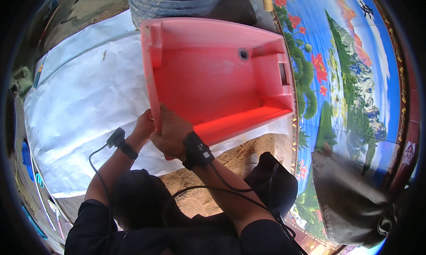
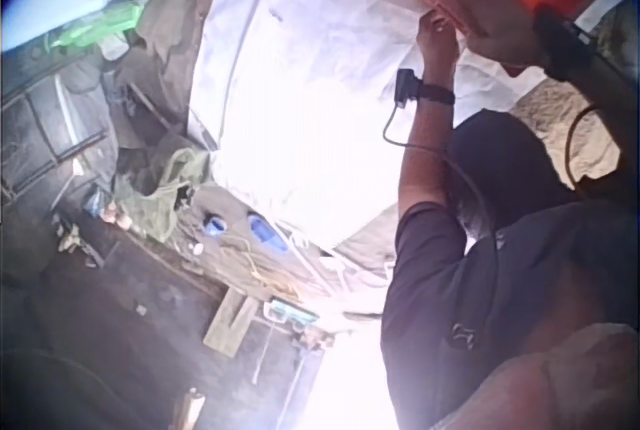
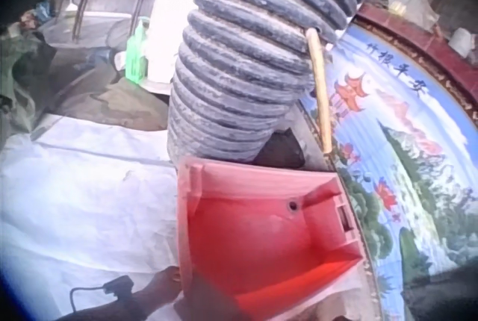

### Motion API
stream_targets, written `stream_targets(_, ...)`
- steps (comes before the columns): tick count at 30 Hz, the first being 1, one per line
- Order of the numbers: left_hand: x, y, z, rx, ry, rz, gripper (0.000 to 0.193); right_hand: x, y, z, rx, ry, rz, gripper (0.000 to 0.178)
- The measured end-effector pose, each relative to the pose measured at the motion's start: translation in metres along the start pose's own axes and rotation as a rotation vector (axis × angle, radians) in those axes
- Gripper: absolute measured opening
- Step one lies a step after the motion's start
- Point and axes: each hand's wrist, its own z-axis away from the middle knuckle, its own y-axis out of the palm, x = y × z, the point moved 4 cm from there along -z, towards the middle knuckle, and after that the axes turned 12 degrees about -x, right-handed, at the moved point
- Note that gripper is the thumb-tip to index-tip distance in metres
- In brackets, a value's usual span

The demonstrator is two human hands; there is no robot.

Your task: The recorder uses scissors to cut a piece of canvas fabric laid out on a plastic sheet.

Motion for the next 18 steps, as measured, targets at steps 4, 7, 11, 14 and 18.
stream_targets(4, 0.009, 0.0, 0.0, -0.024, -0.026, 0.024, 0.031, 0.002, 0.001, 0.0, 0.018, 0.029, -0.024, 0.052)
stream_targets(7, 0.031, 0.001, 0.002, 0.004, -0.104, 0.106, 0.029, -0.001, 0.004, 0.003, 0.01, 0.007, -0.025, 0.051)
stream_targets(11, 0.035, -0.001, 0.01, -0.021, 0.071, -0.059, 0.028, -0.003, 0.006, 0.002, -0.003, -0.031, -0.013, 0.047)
stream_targets(14, 0.006, -0.009, 0.024, -0.061, 0.398, -0.527, 0.023, 0.004, 0.005, 0.0, -0.03, -0.053, -0.012, 0.044)
stream_targets(18, -0.029, 0.003, 0.06, -0.042, 0.908, -0.666, 0.019, -0.001, 0.008, -0.002, -0.026, 0.043, 0.149, 0.043)
